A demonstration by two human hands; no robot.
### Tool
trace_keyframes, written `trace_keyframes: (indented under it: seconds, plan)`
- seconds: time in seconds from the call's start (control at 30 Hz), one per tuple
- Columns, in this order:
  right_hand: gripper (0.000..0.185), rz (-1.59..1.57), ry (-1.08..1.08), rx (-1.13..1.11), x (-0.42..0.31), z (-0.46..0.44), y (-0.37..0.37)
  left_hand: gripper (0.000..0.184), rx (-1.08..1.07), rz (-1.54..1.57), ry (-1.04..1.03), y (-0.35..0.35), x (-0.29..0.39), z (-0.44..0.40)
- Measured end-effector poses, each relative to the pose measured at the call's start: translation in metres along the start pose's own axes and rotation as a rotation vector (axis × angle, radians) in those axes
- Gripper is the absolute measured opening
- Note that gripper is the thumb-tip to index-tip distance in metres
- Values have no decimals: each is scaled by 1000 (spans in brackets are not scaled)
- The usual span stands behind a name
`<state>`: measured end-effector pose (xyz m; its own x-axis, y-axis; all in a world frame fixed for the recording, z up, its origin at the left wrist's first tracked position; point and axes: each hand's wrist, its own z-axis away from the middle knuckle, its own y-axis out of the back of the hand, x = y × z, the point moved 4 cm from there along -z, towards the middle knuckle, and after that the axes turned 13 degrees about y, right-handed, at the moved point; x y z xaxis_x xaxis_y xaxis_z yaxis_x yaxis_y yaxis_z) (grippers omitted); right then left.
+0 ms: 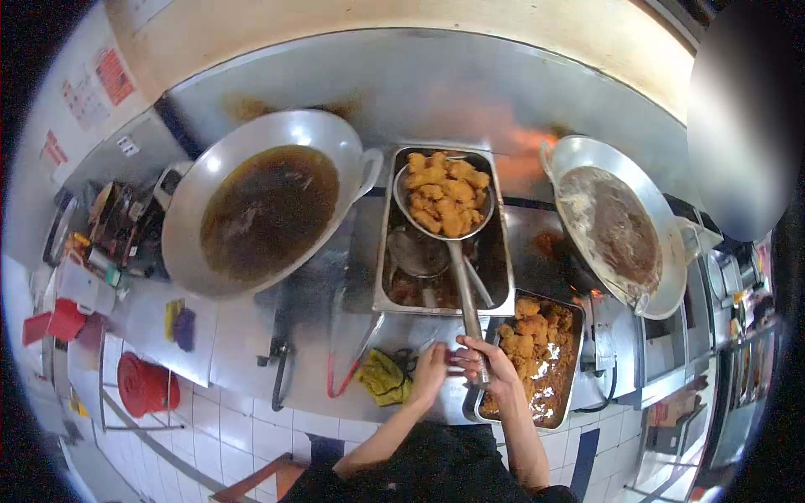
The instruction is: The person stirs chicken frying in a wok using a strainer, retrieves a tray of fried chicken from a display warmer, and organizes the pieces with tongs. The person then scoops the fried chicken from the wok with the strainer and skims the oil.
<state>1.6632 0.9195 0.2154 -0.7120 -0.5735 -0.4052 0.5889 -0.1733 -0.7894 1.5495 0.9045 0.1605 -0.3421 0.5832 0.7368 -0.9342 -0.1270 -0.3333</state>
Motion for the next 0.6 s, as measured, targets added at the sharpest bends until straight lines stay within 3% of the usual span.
trace_keyframes:
  seconds: [0.03,0.1,0.17,0.27,0.3,0.37,0.5,0.6]
  plan:
    - [13,-31,35,36,-4,-1,1,37,-14,1,84,4,3,11]
    - [15,-72,98,91,-10,-3,8,34,-2,-158,58,28,-21,23]
    - [17,87,145,41,-10,-10,17,42,-79,-34,118,45,-41,34]
    - [29,496,228,151,-2,-9,19,41,-114,21,244,36,-16,38]
    - [30,493,192,144,8,-15,27,41,-135,1,251,36,-10,25]
    - [32,510,266,137,24,-26,32,39,-138,281,253,42,1,-17]
    - [31,514,319,103,34,-33,30,28,-265,147,201,47,30,-47]
    - [29,461,351,99,33,-35,29,36,-123,31,189,52,18,-19]
